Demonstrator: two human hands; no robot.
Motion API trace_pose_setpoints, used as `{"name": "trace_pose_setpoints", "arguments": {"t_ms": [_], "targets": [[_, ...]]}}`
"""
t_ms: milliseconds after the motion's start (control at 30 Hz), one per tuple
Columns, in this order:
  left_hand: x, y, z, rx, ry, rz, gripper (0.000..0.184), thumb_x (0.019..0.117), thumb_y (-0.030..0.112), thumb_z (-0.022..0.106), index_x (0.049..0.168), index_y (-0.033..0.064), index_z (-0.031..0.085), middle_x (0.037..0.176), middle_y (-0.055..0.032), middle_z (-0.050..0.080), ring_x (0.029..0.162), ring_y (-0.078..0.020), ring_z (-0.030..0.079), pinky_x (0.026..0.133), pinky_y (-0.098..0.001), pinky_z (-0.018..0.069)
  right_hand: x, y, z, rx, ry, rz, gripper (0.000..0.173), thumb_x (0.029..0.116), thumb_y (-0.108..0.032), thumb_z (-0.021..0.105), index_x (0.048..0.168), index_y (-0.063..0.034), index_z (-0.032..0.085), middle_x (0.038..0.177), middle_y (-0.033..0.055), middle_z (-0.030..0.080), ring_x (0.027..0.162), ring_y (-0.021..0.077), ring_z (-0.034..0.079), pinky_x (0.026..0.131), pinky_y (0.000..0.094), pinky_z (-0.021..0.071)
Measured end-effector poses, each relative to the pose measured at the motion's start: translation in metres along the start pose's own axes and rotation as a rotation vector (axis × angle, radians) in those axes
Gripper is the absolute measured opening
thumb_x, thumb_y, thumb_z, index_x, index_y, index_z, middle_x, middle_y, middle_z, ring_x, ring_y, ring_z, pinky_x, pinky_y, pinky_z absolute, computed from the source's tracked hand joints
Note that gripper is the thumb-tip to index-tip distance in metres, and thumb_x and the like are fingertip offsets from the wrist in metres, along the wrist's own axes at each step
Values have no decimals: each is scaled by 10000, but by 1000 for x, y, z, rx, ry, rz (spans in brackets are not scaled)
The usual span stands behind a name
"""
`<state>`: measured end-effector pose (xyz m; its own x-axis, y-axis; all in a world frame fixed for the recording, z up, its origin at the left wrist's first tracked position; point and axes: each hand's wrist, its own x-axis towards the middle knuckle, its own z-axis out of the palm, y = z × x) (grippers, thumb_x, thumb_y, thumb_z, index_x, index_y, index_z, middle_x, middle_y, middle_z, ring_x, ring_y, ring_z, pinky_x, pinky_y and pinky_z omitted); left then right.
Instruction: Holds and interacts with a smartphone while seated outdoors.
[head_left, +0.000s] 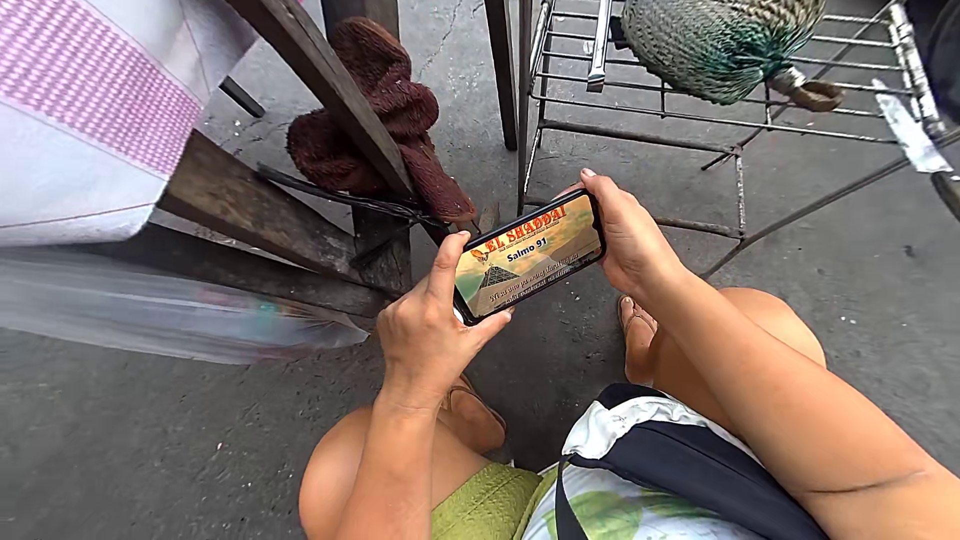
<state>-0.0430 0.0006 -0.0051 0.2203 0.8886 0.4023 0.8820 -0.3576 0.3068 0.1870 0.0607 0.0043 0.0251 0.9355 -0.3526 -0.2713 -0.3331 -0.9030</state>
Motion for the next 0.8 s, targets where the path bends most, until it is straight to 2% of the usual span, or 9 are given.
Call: {"name": "trace_pose_setpoints", "arguments": {"t_ms": [133, 367, 600, 700, 800], "targets": [[-3, -5, 0, -22, -25, -16, 943, 696, 507, 845, 1499, 162, 491, 1018, -165, 739, 789, -358, 716, 589, -545, 524, -2, 1, 2, -12, -29, 17, 463, 1108, -432, 348, 1129, -86, 655, 936, 64, 705, 883, 158, 701, 795, 354, 595], [-7, -9, 0, -20, -40, -56, 953, 684, 508, 847, 1503, 181, 485, 1012, -158, 739, 800, -353, 716, 595, -543, 524, 0, 4, 8, -4, -58, 29, 446, 1114, -405, 350, 1107, -79, 653, 912, 62, 705, 857, 150, 704, 780, 339, 599], [-4, -6, -1, 11, -82, -96, 976, 680, 482, 879, 1513, 182, 470, 965, -178, 731, 770, -394, 705, 589, -576, 512, 1, 5, 11, -13, -41, 3, 433, 1116, -389, 354, 1091, -77, 653, 899, 55, 698, 857, 141, 697, 790, 333, 591], [-2, -6, -1, 33, -112, -123, 979, 679, 491, 885, 1513, 192, 469, 905, -176, 721, 721, -399, 690, 570, -586, 501, 3, 7, 10, -21, -54, -3, 441, 1114, -405, 353, 1117, -75, 645, 911, 61, 701, 860, 151, 702, 792, 348, 598], [1, -5, -2, 48, -129, -141, 997, 669, 465, 910, 1518, 190, 465, 908, -184, 719, 715, -406, 686, 577, -592, 503, 3, 7, 11, -21, -51, -12, 435, 1115, -398, 354, 1128, -72, 642, 919, 61, 699, 867, 151, 700, 797, 348, 596]]}}
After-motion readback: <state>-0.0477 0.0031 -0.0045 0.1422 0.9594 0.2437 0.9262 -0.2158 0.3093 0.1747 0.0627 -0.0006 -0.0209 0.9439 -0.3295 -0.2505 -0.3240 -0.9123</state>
